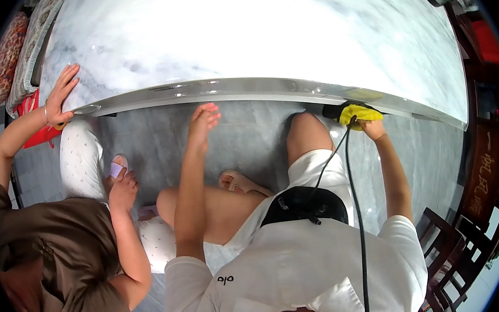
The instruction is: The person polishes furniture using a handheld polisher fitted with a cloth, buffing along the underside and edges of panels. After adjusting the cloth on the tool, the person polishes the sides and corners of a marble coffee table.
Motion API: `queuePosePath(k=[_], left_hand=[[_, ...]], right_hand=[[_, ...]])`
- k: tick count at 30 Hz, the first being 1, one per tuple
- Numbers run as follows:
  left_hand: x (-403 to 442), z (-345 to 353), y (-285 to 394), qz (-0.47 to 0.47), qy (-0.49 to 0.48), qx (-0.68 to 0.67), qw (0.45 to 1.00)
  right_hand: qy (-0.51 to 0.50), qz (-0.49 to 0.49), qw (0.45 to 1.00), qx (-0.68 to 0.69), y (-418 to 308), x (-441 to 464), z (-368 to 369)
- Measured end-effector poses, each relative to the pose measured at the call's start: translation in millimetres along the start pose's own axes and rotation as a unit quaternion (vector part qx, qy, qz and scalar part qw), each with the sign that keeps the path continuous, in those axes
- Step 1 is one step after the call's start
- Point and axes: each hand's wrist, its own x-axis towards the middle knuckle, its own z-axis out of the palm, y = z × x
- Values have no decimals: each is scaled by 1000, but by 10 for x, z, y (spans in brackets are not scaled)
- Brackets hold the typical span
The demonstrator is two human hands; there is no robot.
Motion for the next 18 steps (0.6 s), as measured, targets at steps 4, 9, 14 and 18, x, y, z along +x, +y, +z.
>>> queuePosePath(k=[4,9,14,18], left_hand=[[46,23,-18,16,-17,-2,1000],[114,-10,-59,3,-12,-2,1000],[162,-52,-132,15,-15,1,1000],[119,-72,-106,11,-8,9,1000]], right_hand=[[-3,86,996,3,198,-401,16],[-57,236,970,-33,238,-629,-83],[-52,293,954,-38,284,-688,-115],[-22,322,944,-64,343,-795,-179]])
